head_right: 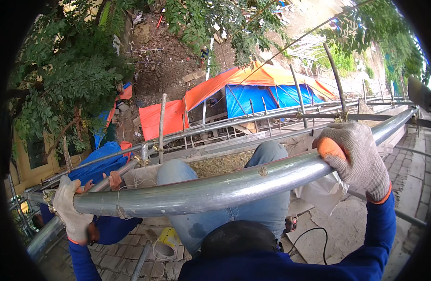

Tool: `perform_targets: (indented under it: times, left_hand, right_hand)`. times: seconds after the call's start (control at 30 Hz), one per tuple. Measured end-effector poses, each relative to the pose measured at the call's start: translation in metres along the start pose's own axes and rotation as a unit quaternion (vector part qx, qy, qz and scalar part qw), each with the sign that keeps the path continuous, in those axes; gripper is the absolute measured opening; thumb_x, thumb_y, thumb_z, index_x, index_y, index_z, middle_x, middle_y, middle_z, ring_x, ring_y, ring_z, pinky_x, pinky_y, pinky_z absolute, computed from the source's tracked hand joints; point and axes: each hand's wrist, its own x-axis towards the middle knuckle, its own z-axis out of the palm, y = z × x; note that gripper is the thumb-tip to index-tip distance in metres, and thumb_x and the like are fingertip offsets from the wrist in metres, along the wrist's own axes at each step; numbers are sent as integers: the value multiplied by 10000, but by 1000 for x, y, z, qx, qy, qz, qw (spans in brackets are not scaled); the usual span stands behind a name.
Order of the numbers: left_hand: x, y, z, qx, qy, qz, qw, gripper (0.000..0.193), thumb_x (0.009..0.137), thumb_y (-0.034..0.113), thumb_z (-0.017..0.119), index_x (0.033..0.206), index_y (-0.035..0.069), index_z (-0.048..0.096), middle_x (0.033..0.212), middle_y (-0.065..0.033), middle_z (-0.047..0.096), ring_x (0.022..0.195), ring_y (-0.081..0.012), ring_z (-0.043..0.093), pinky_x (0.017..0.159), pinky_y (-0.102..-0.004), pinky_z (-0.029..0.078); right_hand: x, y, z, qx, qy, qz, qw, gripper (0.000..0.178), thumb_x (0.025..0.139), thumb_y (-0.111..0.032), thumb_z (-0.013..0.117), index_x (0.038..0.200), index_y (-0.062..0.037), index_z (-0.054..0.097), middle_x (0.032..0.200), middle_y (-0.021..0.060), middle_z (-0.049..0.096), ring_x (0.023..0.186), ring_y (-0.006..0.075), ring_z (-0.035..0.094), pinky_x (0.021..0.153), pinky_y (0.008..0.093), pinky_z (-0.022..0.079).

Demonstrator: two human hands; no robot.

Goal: The person lifts a long metal pipe and positions it horizontally onto a scaffolding structure. They secure the pipe by tying a rope around it and the vertical supports, then adjust the position of the pipe and the rope to ensure stability.

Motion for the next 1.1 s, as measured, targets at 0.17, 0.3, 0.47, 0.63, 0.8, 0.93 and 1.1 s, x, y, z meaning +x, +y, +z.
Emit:
perform_targets:
  times: [0.17, 0.3, 0.47, 0.63, 0.8, 0.93, 1.1]
  left_hand:
    - [4, -8, 1, 10, -13, 20, 1000, 470, 804, 306, 817, 1183, 49, 708, 870, -65, 690, 777, -300, 678, 727, -420, 515]
    - [0, -8, -1, -30, -54, -11, 998, 556, 713, 130, 885, 1242, 43, 739, 944, -96, 730, 871, -307, 727, 820, -417, 568]
    - [-7, -20, 4, -17, -71, -26, 997, 559, 750, 63, 875, 1289, 44, 730, 997, -101, 746, 904, -300, 742, 825, -416, 580]
    - [2, -13, -2, -26, -82, -15, 996, 554, 732, 125, 887, 1260, 68, 728, 978, -76, 744, 902, -302, 734, 818, -430, 573]
    - [4, -11, 5, -17, -76, 11, 997, 558, 687, 226, 890, 1204, 85, 730, 965, -53, 738, 903, -319, 723, 825, -455, 562]
    - [0, -9, 2, -20, -80, -10, 997, 539, 678, 238, 881, 1174, 86, 734, 960, -56, 721, 884, -321, 711, 791, -460, 546]
    - [3, -7, 2, -28, -82, -2, 996, 453, 726, 236, 841, 1143, 92, 735, 929, -70, 699, 867, -331, 712, 778, -456, 552]
  right_hand:
    - [22, 4, -22, 60, -187, -11, 981, 1060, 806, -998, 527, 1072, 0, 765, 889, 188, 764, 850, 394, 783, 798, 451, 619]
    - [15, 16, -9, 9, -148, -71, 986, 753, 780, -695, 847, 1164, -50, 786, 937, 170, 794, 868, 332, 799, 821, 439, 630]
    - [19, 16, -4, -39, -109, -82, 990, 720, 819, -682, 831, 1215, -83, 775, 980, 183, 790, 913, 366, 787, 844, 454, 628]
    - [19, 12, -9, -26, -122, -57, 991, 799, 811, -822, 748, 1150, -100, 777, 920, 153, 781, 871, 367, 783, 804, 462, 620]
    - [22, 12, -2, -43, -226, -18, 973, 767, 665, -649, 940, 1183, -120, 741, 982, 113, 782, 884, 319, 784, 805, 422, 626]
    - [30, 5, -8, -51, -243, -17, 969, 535, 726, -402, 919, 1152, -129, 745, 965, 81, 783, 881, 298, 782, 798, 421, 625]
    - [20, 11, 1, -86, -203, -48, 974, 538, 712, -452, 905, 1114, -150, 715, 908, 53, 735, 844, 272, 767, 773, 412, 607]
